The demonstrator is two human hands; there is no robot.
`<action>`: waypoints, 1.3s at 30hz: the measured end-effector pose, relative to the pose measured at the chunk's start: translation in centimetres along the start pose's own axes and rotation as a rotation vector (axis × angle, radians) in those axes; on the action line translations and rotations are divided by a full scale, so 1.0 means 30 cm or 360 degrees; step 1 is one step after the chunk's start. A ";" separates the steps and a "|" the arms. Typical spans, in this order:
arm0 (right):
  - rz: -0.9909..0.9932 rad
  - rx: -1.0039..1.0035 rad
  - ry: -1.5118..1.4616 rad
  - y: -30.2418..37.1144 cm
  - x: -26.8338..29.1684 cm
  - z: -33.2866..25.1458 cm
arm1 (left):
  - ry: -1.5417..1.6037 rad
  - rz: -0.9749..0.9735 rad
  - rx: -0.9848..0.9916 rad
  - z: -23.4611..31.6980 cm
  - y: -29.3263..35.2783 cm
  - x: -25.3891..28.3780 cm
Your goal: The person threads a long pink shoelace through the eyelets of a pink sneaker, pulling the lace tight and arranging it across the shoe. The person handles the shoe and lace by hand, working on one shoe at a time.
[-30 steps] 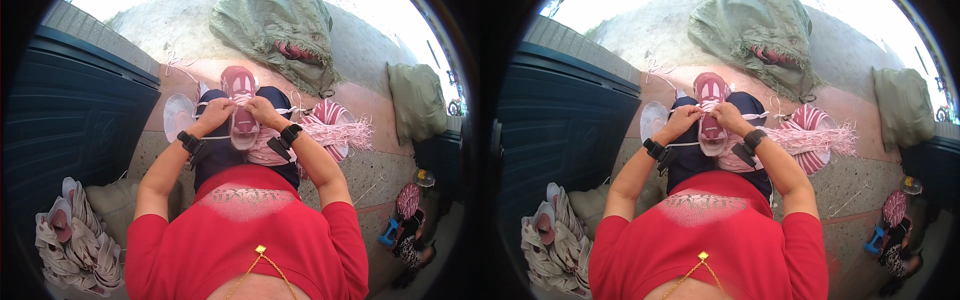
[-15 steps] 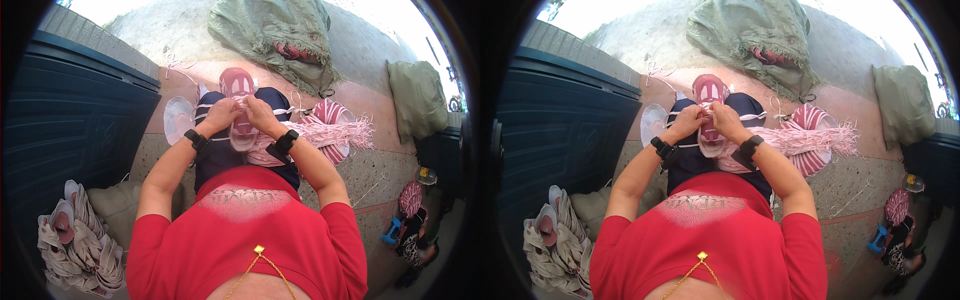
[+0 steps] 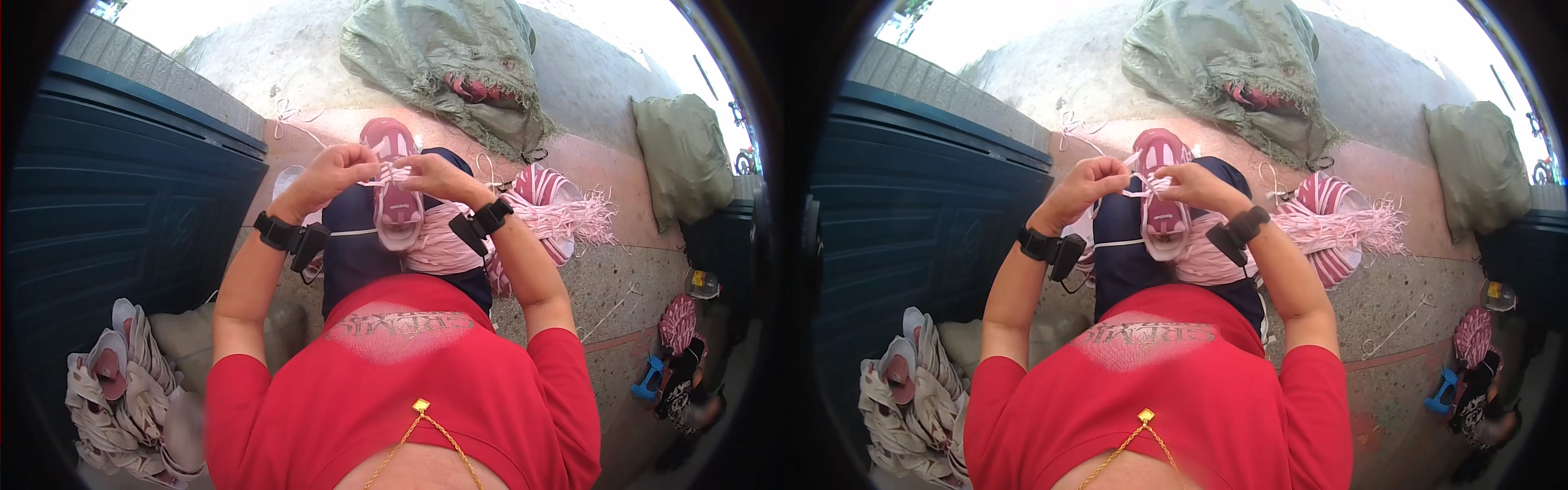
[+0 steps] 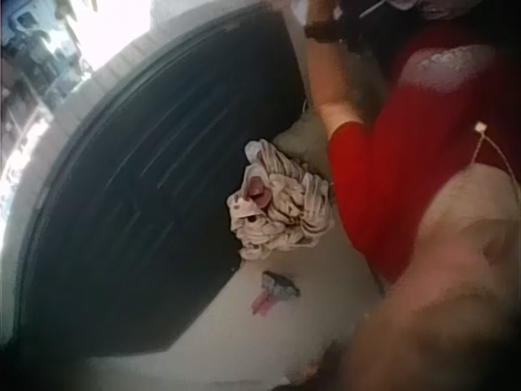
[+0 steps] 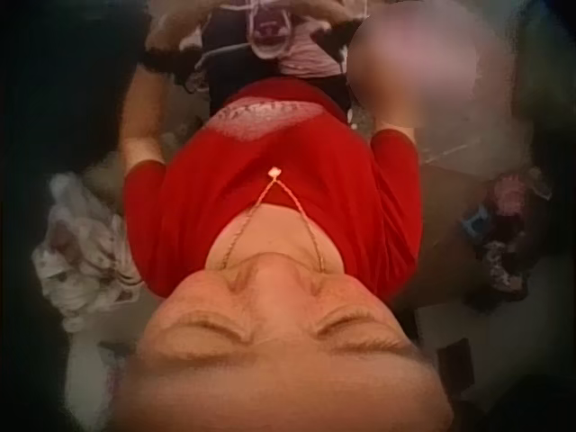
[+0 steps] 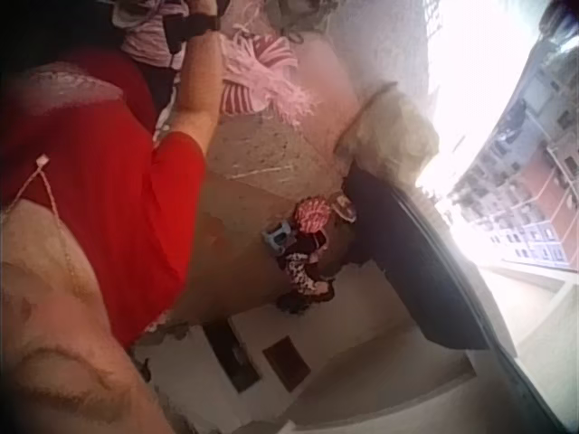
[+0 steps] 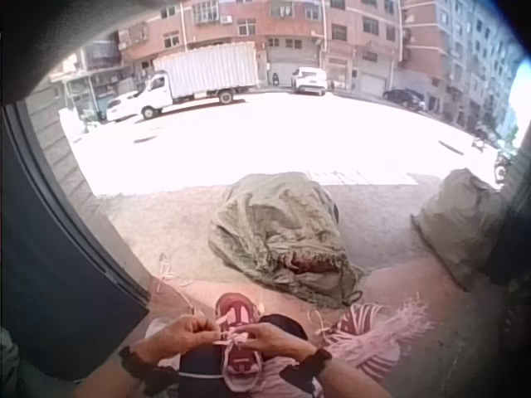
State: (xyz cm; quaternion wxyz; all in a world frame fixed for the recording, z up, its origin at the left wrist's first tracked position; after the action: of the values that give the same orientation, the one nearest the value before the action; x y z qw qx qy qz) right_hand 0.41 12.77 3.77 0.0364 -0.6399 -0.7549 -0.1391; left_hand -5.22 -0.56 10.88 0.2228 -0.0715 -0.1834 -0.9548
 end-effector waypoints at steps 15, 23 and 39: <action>0.0284 -0.0013 -0.0432 0.107 0.144 -0.167 | -0.0070 0.0001 0.0471 -0.382 -0.071 -0.089; 0.0279 0.0053 -0.0419 0.075 0.141 -0.183 | -0.0359 0.0322 0.0281 -0.403 -0.097 -0.053; 0.0135 0.0206 -0.0275 0.037 0.043 -0.230 | -0.1164 0.0536 0.0250 -0.358 -0.143 -0.113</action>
State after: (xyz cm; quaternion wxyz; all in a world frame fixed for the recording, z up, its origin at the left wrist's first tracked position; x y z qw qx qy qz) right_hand 0.40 12.39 10.88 0.0182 -0.6772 -0.7348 -0.0326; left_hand -4.71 0.26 -1.13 0.3009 -0.4181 -0.3085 -0.7997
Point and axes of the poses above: each hand's wrist, its own y-axis away from the middle knuckle, its own x-axis out of the back of the hand, z = x × y, the point moved 8 cm from there along -y, towards the middle knuckle, and after that the axes turned 13 degrees about -y, right-handed, at the moved point
